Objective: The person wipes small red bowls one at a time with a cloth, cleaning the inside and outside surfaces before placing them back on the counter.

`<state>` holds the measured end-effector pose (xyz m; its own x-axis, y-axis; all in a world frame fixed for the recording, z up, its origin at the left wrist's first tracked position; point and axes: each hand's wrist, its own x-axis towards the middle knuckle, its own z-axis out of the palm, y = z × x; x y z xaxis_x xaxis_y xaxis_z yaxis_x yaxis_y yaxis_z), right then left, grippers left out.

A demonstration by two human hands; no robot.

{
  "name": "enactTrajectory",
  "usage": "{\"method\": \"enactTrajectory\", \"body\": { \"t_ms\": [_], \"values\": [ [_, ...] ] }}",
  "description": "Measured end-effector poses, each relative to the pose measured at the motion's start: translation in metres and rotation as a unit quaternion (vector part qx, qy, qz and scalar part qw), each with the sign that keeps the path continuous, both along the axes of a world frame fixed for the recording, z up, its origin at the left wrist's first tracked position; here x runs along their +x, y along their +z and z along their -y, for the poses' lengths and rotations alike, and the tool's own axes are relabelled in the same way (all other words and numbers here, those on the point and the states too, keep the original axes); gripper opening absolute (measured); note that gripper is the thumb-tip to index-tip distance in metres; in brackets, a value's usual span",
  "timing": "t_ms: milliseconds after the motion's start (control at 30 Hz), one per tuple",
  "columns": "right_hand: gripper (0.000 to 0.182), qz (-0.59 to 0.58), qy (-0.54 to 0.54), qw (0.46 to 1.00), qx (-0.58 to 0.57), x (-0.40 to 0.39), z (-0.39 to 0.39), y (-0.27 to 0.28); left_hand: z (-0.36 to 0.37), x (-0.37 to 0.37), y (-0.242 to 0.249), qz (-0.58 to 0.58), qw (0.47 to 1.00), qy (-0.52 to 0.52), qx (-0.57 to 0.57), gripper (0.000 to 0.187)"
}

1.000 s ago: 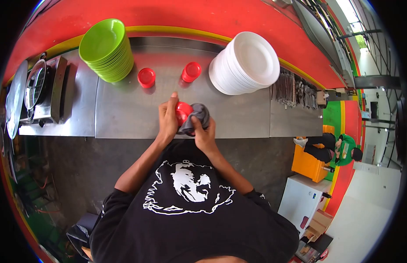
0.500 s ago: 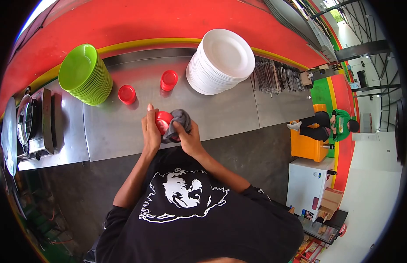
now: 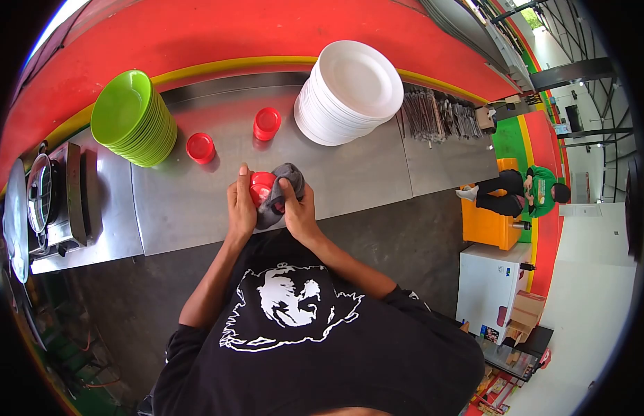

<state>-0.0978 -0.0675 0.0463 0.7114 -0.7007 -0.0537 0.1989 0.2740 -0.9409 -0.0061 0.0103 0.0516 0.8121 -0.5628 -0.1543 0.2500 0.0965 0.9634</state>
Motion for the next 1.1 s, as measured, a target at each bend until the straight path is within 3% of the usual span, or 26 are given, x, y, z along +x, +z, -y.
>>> {"method": "enactTrajectory", "body": {
  "t_ms": [33, 167, 233, 267, 333, 400, 500, 567, 733, 767, 933, 1033, 1100],
  "values": [
    [0.03, -0.014, 0.012, 1.0, -0.011, -0.002, -0.001, 0.0, -0.004, 0.001, -0.003, -0.001, 1.0, -0.005, 0.004, 0.055],
    [0.03, -0.102, 0.164, 0.981, -0.005, -0.005, 0.014, 0.004, -0.018, 0.034, -0.015, 0.14, 0.965, -0.218, 0.048, 0.056],
    [0.03, -0.141, 0.173, 0.975, -0.016, 0.0, 0.018, 0.016, -0.022, 0.042, -0.021, 0.235, 0.93, -0.27, 0.085, 0.056],
    [0.031, -0.137, 0.166, 0.976, -0.023, 0.003, 0.021, 0.018, -0.021, 0.036, -0.027, 0.211, 0.946, -0.232, 0.082, 0.055],
    [0.03, -0.103, 0.123, 0.987, -0.009, 0.009, 0.022, 0.01, -0.011, 0.021, -0.013, 0.056, 0.992, -0.108, 0.034, 0.055],
    [0.029, -0.057, 0.046, 0.997, 0.017, 0.014, 0.014, 0.007, -0.001, 0.008, -0.002, -0.075, 0.996, 0.046, 0.018, 0.048],
    [0.029, -0.026, 0.012, 0.999, 0.035, 0.015, 0.009, 0.008, 0.003, 0.005, -0.017, -0.096, 0.993, 0.07, -0.025, 0.05],
    [0.029, -0.036, 0.025, 0.998, 0.042, 0.012, 0.007, -0.003, -0.002, 0.009, -0.019, -0.07, 0.997, -0.008, -0.026, 0.053],
    [0.033, -0.133, 0.18, 0.975, 0.013, 0.013, 0.03, -0.002, -0.013, 0.031, -0.027, 0.072, 0.976, -0.201, 0.032, 0.056],
    [0.035, -0.146, 0.194, 0.97, -0.004, 0.014, 0.031, -0.001, -0.012, 0.029, -0.028, 0.069, 0.984, -0.159, 0.032, 0.056],
    [0.028, -0.065, 0.025, 0.994, -0.081, 0.015, 0.016, -0.008, 0.008, 0.014, -0.029, 0.024, 0.992, 0.125, 0.003, 0.052],
    [0.023, -0.049, 0.008, 0.994, -0.095, 0.011, 0.01, -0.021, 0.008, 0.01, -0.037, -0.143, 0.981, 0.11, -0.075, 0.051],
    [0.023, -0.07, 0.018, 0.996, -0.054, 0.01, 0.01, -0.026, 0.01, 0.008, -0.041, -0.071, 0.994, 0.077, -0.03, 0.053]
  ]
}}
